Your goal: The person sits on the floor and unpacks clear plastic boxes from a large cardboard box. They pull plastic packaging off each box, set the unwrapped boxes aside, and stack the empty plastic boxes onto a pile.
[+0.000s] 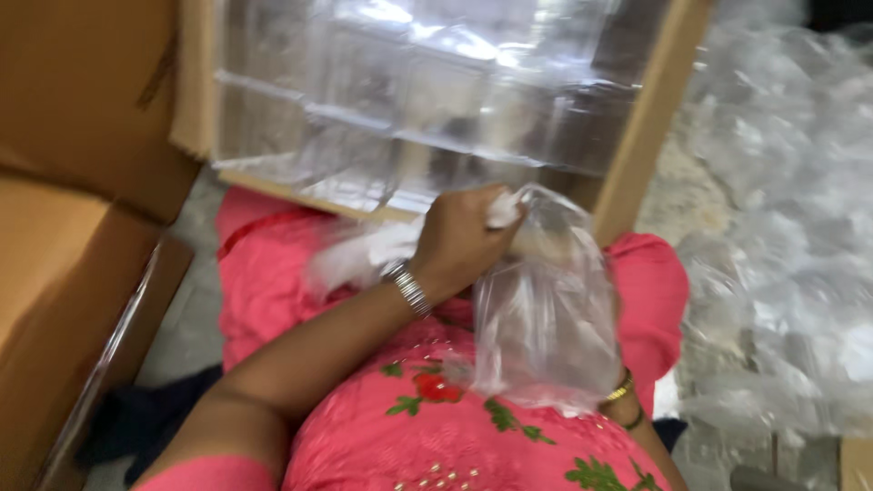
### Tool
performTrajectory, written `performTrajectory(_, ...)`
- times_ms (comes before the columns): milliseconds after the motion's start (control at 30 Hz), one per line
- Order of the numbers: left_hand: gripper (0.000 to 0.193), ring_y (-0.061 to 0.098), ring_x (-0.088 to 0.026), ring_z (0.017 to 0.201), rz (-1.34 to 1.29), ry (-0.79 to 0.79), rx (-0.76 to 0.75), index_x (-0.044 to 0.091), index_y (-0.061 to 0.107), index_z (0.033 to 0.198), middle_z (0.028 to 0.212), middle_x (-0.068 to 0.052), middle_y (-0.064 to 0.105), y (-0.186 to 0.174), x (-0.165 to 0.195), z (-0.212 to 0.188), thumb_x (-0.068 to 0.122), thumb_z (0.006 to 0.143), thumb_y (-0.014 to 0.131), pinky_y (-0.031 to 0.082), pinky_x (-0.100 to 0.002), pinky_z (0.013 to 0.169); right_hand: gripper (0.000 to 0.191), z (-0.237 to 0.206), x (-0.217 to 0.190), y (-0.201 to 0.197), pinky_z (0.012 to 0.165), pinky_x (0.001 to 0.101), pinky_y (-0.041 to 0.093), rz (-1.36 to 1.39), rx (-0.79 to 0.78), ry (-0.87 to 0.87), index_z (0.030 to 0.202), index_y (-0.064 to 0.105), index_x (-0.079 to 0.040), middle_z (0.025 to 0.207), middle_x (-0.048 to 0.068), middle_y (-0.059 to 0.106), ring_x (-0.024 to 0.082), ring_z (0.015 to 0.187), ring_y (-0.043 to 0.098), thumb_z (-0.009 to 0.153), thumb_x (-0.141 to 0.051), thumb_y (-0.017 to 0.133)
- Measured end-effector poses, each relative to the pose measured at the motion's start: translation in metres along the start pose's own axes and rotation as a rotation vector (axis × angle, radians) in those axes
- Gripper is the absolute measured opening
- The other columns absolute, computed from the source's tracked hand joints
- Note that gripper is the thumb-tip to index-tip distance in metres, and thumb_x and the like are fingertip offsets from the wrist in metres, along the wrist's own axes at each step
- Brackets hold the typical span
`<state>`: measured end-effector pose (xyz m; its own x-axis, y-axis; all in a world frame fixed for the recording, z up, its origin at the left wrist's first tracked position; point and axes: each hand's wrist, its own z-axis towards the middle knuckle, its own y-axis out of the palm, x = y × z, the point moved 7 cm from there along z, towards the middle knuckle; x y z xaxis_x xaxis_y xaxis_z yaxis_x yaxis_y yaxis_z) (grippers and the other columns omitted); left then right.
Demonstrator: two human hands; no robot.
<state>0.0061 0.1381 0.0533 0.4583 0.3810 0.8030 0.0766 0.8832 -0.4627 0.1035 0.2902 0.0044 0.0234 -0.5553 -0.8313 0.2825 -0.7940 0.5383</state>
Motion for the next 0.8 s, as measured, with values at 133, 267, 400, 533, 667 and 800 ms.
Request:
performTrajectory(133, 0.018, 0.069, -0.04, 0.079, 0.151, -0.044, -0.022, 0.006, 0.075, 0.094, 0.082, -0.02, 0.07, 0.0, -0.005, 0.007, 0.022, 0.086, 0.075, 0.053, -0.049, 0.072, 0.055, -0.013, -0.008, -0.042, 0.104, 0.0516, 0.055, 0.081, 0.079, -0.047, 0.148, 0.053, -0.002, 0.147, 0.016, 0.057, 0.034, 0.133, 0.059, 0.102, -0.031, 0.06)
performTrajectory(267, 0.023, 0.069, -0.038, 0.085, 0.163, 0.042, 0.093, 0.005, 0.072, 0.097, 0.091, -0.019, 0.07, -0.028, -0.01, 0.005, 0.019, 0.08, 0.079, 0.055, -0.048, 0.077, 0.059, -0.02, -0.072, -0.151, 0.103, 0.0528, 0.056, 0.176, 0.314, -0.291, 0.154, 0.051, -0.007, 0.148, 0.014, 0.056, 0.034, 0.135, 0.058, 0.102, -0.034, 0.063)
performTrajectory(400, 0.021, 0.07, -0.036, 0.092, 0.302, -0.103, 0.338, 0.007, 0.074, 0.101, 0.1, -0.016, 0.073, -0.104, -0.038, 0.002, 0.014, 0.082, 0.079, 0.056, -0.046, 0.081, 0.061, -0.075, -0.097, -0.282, 0.095, 0.0565, 0.056, -0.009, 0.992, -0.254, 0.151, 0.05, -0.014, 0.147, 0.012, 0.056, 0.035, 0.133, 0.057, 0.096, -0.035, 0.068)
performTrajectory(533, 0.047, 0.067, -0.041, 0.091, 0.657, -0.298, 0.364, 0.004, 0.063, 0.109, 0.107, -0.019, 0.065, -0.165, -0.066, -0.013, 0.03, 0.083, 0.092, 0.053, -0.051, 0.074, 0.059, -0.129, -0.077, -0.354, 0.095, 0.0665, 0.051, -0.04, 1.483, -0.158, 0.144, 0.044, -0.012, 0.15, 0.014, 0.042, 0.037, 0.134, 0.046, 0.091, -0.02, 0.069)
performTrajectory(667, 0.078, 0.064, -0.044, 0.083, 0.681, -0.389, 0.365, 0.005, 0.051, 0.128, 0.117, -0.024, 0.052, -0.159, -0.08, -0.028, 0.03, 0.069, 0.096, 0.053, -0.051, 0.067, 0.045, -0.138, -0.078, -0.366, 0.095, 0.0548, 0.052, -0.08, 1.612, -0.095, 0.138, 0.051, -0.009, 0.141, 0.012, 0.049, 0.031, 0.126, 0.051, 0.097, -0.013, 0.068)
performTrajectory(800, 0.079, 0.065, -0.042, 0.085, 0.695, -0.316, 0.405, 0.004, 0.048, 0.139, 0.115, -0.022, 0.049, -0.143, -0.086, -0.034, 0.017, 0.074, 0.09, 0.053, -0.049, 0.069, 0.031, -0.098, -0.122, -0.332, 0.095, 0.0432, 0.054, -0.463, 1.597, -0.332, 0.133, 0.058, -0.006, 0.132, 0.01, 0.057, 0.024, 0.118, 0.057, 0.103, -0.006, 0.067)
